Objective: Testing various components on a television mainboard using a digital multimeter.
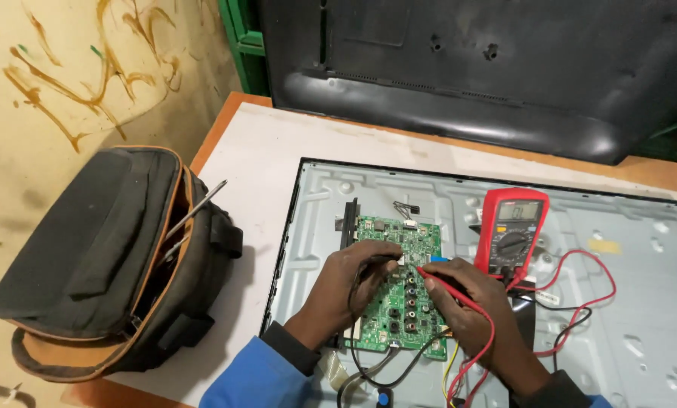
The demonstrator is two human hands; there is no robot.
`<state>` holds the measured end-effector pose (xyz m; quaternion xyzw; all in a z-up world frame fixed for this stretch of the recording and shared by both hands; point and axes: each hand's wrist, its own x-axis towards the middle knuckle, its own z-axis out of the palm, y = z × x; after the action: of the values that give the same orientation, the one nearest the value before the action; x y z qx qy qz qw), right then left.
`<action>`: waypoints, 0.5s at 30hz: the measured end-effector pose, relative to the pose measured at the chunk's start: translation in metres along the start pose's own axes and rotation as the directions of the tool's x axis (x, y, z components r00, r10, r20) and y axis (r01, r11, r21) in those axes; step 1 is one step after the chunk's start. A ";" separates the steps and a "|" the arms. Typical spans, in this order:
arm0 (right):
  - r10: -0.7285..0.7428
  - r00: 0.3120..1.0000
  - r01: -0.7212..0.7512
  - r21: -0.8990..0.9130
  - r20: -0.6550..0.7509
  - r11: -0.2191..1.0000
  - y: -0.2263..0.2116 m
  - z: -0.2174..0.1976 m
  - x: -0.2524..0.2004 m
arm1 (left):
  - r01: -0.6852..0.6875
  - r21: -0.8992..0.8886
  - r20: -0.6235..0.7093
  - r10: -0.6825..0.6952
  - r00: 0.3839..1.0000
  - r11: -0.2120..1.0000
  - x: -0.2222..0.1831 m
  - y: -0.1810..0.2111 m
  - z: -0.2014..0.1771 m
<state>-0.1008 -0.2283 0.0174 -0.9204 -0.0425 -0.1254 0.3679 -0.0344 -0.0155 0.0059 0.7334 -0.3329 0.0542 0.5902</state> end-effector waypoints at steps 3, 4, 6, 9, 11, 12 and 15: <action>-0.066 0.998 0.066 0.003 -0.024 0.998 -0.004 0.000 0.000 | -0.033 -0.011 -0.034 0.032 0.999 0.999 -0.001 -0.006 0.004; -0.065 0.998 0.065 0.001 -0.025 0.998 -0.003 0.001 0.000 | -0.035 -0.012 -0.033 0.034 0.999 0.999 -0.001 -0.007 0.003; -0.068 0.998 0.068 -0.030 -0.017 0.997 -0.001 0.002 0.000 | -0.025 0.012 -0.022 0.025 0.999 1.000 -0.001 -0.007 0.003; -0.065 0.998 0.065 0.010 -0.025 0.998 0.000 0.003 0.000 | 0.009 0.002 -0.012 -0.009 1.000 1.000 -0.001 -0.002 0.001; -0.048 0.999 0.049 0.014 -0.020 0.999 -0.003 0.002 0.001 | 0.005 0.012 -0.011 -0.005 1.000 1.000 0.000 -0.003 0.000; -0.030 0.999 0.030 0.019 -0.011 0.999 -0.005 0.001 0.001 | 0.006 0.022 -0.010 -0.006 1.000 1.000 0.000 -0.003 0.000; 0.023 1.000 -0.023 0.025 0.009 0.999 -0.004 0.000 0.002 | -0.007 0.001 -0.020 0.007 1.000 1.000 0.000 -0.003 0.001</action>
<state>-0.0993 -0.2252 0.0203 -0.9166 -0.0351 -0.1165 0.3808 -0.0328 -0.0162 0.0028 0.7320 -0.3295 0.0635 0.5930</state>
